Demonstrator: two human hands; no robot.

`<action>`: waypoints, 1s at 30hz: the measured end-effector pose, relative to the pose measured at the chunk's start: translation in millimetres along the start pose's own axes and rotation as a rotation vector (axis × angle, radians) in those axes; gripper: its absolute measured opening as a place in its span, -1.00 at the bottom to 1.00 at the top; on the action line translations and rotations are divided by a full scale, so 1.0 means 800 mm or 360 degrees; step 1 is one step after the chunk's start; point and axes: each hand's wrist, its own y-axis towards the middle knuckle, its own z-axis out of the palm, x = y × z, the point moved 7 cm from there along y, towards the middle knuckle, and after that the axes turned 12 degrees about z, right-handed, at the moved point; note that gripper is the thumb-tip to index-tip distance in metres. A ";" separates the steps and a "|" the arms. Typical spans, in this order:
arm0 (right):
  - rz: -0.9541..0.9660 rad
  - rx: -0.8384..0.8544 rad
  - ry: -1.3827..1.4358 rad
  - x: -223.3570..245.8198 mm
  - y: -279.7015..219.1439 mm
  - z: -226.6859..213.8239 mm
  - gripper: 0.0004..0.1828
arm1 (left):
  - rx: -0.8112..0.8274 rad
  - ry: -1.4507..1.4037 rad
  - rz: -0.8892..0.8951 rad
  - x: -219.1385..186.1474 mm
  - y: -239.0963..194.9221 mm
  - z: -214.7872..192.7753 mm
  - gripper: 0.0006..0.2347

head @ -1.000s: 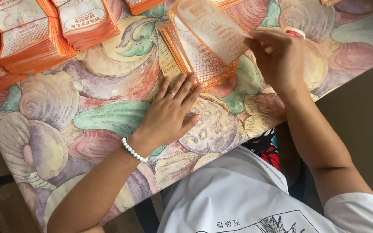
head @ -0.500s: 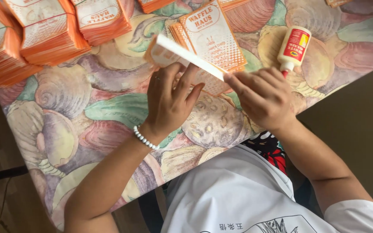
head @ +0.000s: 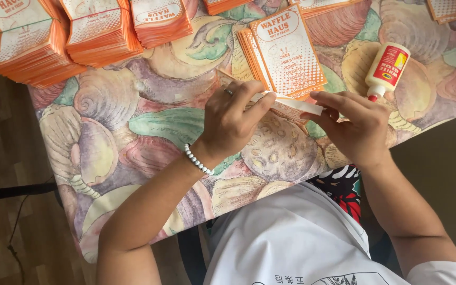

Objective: Applying glue to the edges of paper bags and folding them to complete assembly.

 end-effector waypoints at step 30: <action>0.0613 -0.0158 -0.0021 -0.100 0.005 -0.037 -0.77 | 0.0255 -0.0434 0.0007 -0.021 0.016 -0.011 -0.91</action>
